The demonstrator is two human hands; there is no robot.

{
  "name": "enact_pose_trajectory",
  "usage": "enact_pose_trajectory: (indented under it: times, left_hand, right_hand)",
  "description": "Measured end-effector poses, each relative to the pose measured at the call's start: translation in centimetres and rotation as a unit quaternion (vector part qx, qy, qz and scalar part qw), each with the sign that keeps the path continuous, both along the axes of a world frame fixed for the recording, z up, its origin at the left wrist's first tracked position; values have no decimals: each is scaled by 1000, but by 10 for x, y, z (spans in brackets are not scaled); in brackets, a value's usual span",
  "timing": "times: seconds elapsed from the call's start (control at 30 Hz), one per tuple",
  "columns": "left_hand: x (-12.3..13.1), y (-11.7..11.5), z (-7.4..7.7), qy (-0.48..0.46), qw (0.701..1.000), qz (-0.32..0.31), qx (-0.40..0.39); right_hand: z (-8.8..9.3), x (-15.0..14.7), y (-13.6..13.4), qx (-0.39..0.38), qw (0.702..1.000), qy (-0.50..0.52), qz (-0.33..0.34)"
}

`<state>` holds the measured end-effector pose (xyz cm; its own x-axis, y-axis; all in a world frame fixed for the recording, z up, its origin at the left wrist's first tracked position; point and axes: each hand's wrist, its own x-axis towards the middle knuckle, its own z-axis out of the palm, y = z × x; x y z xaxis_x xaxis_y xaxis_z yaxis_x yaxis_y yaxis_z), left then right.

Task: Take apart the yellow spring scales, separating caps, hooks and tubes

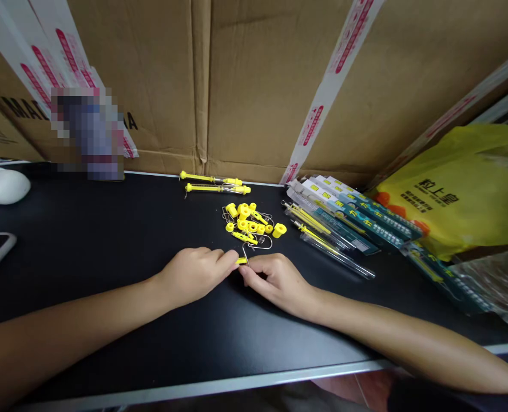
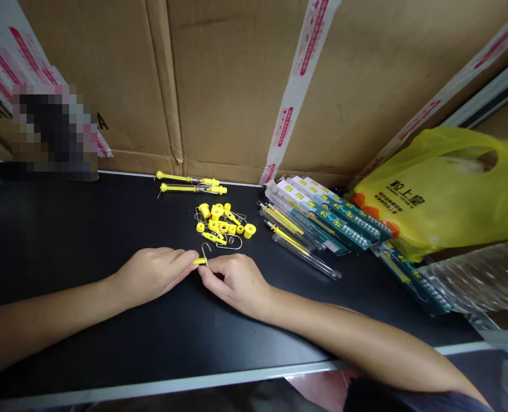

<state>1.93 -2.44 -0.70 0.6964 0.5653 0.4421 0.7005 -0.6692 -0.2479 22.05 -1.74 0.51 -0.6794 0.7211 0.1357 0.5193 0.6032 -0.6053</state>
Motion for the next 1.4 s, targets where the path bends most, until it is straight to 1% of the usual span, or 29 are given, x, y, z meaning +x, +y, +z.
enact_pose_trajectory:
  times: [0.13,0.23,0.3,0.5,0.6,0.73,0.83,0.93,1.0,1.03,1.17,1.3,1.4]
  left_hand:
    - [1,0,-1,-15,1000,-3,-1]
    - [1,0,-1,-23,1000,-5,-15]
    - [2,0,-1,-29,999,-5,-28]
    - [1,1,0,-47,998,-14,-46]
    - [0,2,-1,-46,998,-18,-45]
    - [0,1,-3,-37,999,-6,-29]
    - [1,0,-4,-24,999,17,-22]
    - [2,-1,-4,-10,999,39,-29]
    - [3,-2,-4,-4,998,43,-38]
    - [3,-2,-4,-5,998,44,-42]
    - [3,-1,-4,-22,998,40,-50]
    - [2,0,-5,-33,997,40,-65]
    - [1,0,-4,-44,995,55,-75]
  right_hand:
    - [2,1,0,-31,999,12,-9]
    - [2,1,-1,-50,998,19,-32]
    - [1,0,-1,-65,997,30,-35]
    - [2,1,1,-113,992,57,12]
    - [4,2,3,-116,992,47,32]
    - [4,3,2,-62,997,14,49]
    - [0,2,-1,25,998,-62,15]
    - [-3,0,-4,142,976,-165,-25]
    - [-5,-1,-6,193,959,-206,-33]
    - [-5,0,-6,205,955,-213,-35]
    - [-7,0,-6,198,962,-188,-25]
    - [-9,0,-3,219,959,-179,-31]
    - [-6,0,-1,177,970,-162,-28]
